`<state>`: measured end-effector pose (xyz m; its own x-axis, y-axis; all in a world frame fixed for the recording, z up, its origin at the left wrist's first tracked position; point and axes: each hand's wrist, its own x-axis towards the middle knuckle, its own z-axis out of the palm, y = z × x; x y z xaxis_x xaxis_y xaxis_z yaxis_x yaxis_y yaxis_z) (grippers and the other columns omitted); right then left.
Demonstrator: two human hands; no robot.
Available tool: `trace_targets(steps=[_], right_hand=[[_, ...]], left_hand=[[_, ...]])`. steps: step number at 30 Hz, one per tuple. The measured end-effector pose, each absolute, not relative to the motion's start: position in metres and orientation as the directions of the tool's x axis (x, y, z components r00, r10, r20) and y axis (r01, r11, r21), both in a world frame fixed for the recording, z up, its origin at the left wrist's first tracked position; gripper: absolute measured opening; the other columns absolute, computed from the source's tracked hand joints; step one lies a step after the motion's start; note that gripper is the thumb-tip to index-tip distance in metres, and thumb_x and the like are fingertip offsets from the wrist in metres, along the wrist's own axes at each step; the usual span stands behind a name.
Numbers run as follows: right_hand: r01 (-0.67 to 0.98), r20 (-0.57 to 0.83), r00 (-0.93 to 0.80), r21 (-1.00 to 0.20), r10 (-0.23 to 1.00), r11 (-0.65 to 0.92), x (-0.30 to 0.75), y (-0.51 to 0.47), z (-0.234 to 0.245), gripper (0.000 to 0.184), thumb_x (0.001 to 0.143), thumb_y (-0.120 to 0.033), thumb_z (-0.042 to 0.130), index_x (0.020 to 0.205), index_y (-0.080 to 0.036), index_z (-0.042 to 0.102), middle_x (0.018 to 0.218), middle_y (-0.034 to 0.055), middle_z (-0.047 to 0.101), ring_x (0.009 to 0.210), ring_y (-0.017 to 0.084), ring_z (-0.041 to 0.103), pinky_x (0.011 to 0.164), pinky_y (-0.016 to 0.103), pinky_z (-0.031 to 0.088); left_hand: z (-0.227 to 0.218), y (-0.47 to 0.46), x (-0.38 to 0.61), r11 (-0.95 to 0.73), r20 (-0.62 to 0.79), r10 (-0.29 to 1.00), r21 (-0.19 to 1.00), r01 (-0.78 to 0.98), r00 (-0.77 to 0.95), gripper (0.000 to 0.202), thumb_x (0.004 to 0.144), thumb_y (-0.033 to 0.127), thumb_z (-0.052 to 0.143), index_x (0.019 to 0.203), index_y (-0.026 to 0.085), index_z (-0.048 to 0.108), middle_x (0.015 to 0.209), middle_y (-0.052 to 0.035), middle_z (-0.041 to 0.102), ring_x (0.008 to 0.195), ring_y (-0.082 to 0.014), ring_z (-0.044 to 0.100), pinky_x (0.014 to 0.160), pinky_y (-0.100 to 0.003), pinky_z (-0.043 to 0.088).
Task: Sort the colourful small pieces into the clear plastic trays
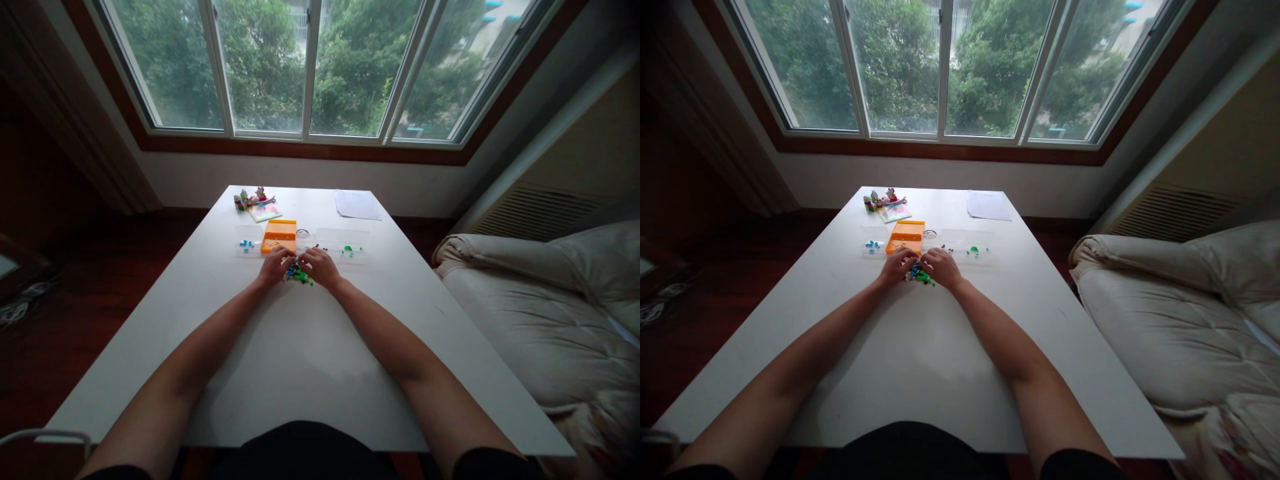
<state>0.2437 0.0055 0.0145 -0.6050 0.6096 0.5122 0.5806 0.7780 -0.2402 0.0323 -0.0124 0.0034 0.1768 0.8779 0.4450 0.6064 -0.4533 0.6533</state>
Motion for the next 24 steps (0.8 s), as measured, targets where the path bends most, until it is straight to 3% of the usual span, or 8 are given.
trace_targets(steps=[3,6,13,17,24], right_hand=[[0.632,0.549,-0.507,-0.288,0.665,0.719,0.252,0.012,0.015,0.019,0.098,-0.032,0.052,0.093,-0.021,0.067,0.089,0.0054,0.064,0.088,0.019,0.054,0.087,0.031,0.038],[0.721,0.616,-0.313,-0.342,0.723,0.603,0.271,0.026,0.016,0.018,0.097,-0.029,0.052,0.091,-0.019,0.066,0.085,0.0054,0.063,0.085,0.02,0.053,0.086,0.032,0.039],[0.809,0.649,0.142,-0.511,0.747,0.29,0.317,0.057,0.011,0.02,0.094,-0.03,0.05,0.089,-0.017,0.064,0.08,0.0054,0.061,0.078,0.019,0.051,0.08,0.031,0.04],[0.768,0.582,0.254,-0.607,0.772,0.204,0.323,0.064,0.004,0.021,0.092,-0.032,0.049,0.087,-0.018,0.063,0.081,0.0055,0.062,0.076,0.019,0.052,0.076,0.03,0.04],[0.748,0.525,0.35,-0.655,0.776,0.106,0.327,0.069,-0.001,0.02,0.09,-0.031,0.049,0.086,-0.018,0.064,0.084,0.006,0.065,0.078,0.019,0.053,0.078,0.03,0.039]], left_hand=[[0.002,-0.008,0.025,-0.407,0.438,0.891,0.658,0.634,0.119,0.023,0.093,0.028,0.055,0.108,0.02,0.07,0.108,-0.008,0.067,0.098,-0.0195,0.062,0.084,-0.033,0.053],[0.002,-0.002,0.012,-0.348,0.391,0.916,0.656,0.669,0.093,0.022,0.091,0.025,0.054,0.103,0.02,0.071,0.105,-0.0068,0.07,0.092,-0.0185,0.064,0.081,-0.031,0.053],[0.005,-0.001,-0.02,-0.333,0.256,0.941,0.583,0.741,0.222,0.022,0.087,0.032,0.058,0.095,0.022,0.075,0.086,-0.0025,0.073,0.075,-0.0166,0.062,0.071,-0.028,0.048],[0.008,-0.005,-0.023,-0.372,0.244,0.928,0.578,0.726,0.281,0.023,0.084,0.032,0.059,0.096,0.022,0.075,0.078,-0.0009,0.07,0.069,-0.0148,0.059,0.065,-0.026,0.045],[0.009,-0.008,-0.021,-0.39,0.252,0.921,0.59,0.707,0.298,0.023,0.081,0.033,0.063,0.096,0.022,0.076,0.074,0.0004,0.066,0.067,-0.0135,0.057,0.063,-0.024,0.043]])
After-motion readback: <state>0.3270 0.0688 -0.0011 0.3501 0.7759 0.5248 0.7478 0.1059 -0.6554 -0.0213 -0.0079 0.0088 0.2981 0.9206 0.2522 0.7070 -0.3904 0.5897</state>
